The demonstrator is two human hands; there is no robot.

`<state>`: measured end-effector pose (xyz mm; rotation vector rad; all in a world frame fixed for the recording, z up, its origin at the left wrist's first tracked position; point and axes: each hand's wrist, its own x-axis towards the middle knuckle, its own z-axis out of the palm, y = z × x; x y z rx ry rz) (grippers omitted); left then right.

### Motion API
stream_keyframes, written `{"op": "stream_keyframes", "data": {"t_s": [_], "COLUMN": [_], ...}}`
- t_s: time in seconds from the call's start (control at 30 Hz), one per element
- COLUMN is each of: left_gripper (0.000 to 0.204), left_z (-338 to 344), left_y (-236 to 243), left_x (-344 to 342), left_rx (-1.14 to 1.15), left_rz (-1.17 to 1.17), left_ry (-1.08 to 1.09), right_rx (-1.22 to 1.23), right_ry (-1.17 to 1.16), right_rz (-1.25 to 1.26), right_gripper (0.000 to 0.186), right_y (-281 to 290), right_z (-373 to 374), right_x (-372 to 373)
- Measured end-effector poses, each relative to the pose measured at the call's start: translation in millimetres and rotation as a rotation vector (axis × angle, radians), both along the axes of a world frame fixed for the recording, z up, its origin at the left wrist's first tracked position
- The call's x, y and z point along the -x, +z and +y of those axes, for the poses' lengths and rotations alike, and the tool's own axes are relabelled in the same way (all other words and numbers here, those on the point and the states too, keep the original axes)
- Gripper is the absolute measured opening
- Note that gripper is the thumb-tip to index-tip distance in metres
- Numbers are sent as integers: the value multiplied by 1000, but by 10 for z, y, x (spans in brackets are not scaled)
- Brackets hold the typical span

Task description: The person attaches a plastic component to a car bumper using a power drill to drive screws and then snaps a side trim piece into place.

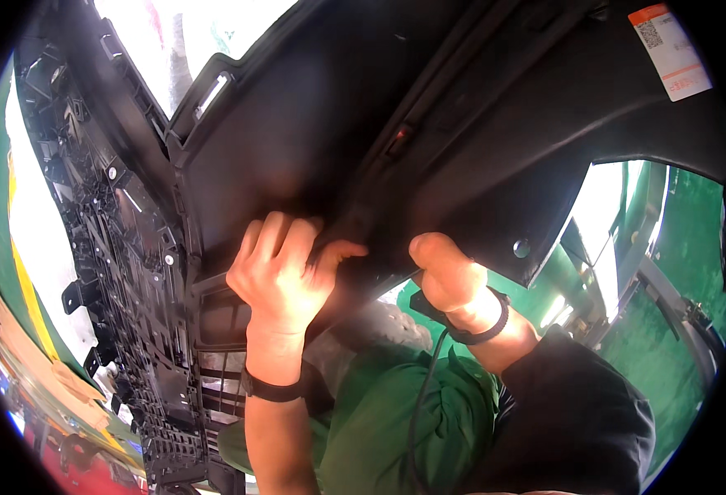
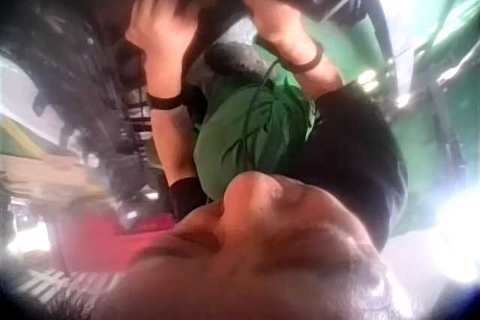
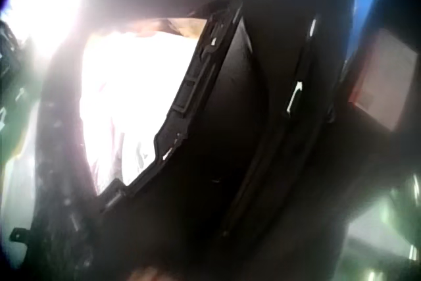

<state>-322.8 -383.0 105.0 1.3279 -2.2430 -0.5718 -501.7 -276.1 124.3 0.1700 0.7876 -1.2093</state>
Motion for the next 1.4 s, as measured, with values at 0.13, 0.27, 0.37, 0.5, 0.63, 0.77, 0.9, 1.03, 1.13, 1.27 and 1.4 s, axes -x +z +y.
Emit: {"op": "stream_keyframes", "data": {"t_s": [0.13,0.27,0.37,0.5,0.63,0.77,0.9,1.03,1.13,1.27,1.4], "left_gripper": [35,36,37,40,46,47,47,46,44,33,29], "left_z": [9,5,6,0,-32,-33,-2,1,30,33,28], "left_y": [-27,-28,-26,-122,-166,-164,-172,-180,-199,-85,-48], "left_x": [-12,-11,-16,-80,-128,-126,-141,-111,-127,-80,-89], "left_rx": [18,23,2,73,127,157,168,166,175,62,8], "left_rz": [-38,0,-35,-23,-30,-35,-55,-60,-71,-93,-64], "left_ry": [-13,-24,-37,-63,-106,-104,-98,-104,-107,-88,-67], "right_rx": [90,152,292,226,170,275,324,321,279,372,179], "right_ry": [19,163,263,222,165,144,157,162,157,134,23], "right_rz": [465,640,785,755,853,1001,1129,1012,905,769,709], "right_gripper": [27,22,18,17,11,9,11,10,17,21,16], "right_y": [59,-131,-13,-11,39,-43,-135,-84,18,-90,-30], "right_z": [-174,-92,-216,-225,-275,-261,-161,-171,-238,-278,-215], "right_x": [-115,-103,-216,-320,-409,-423,-454,-391,-416,-415,-585]}}
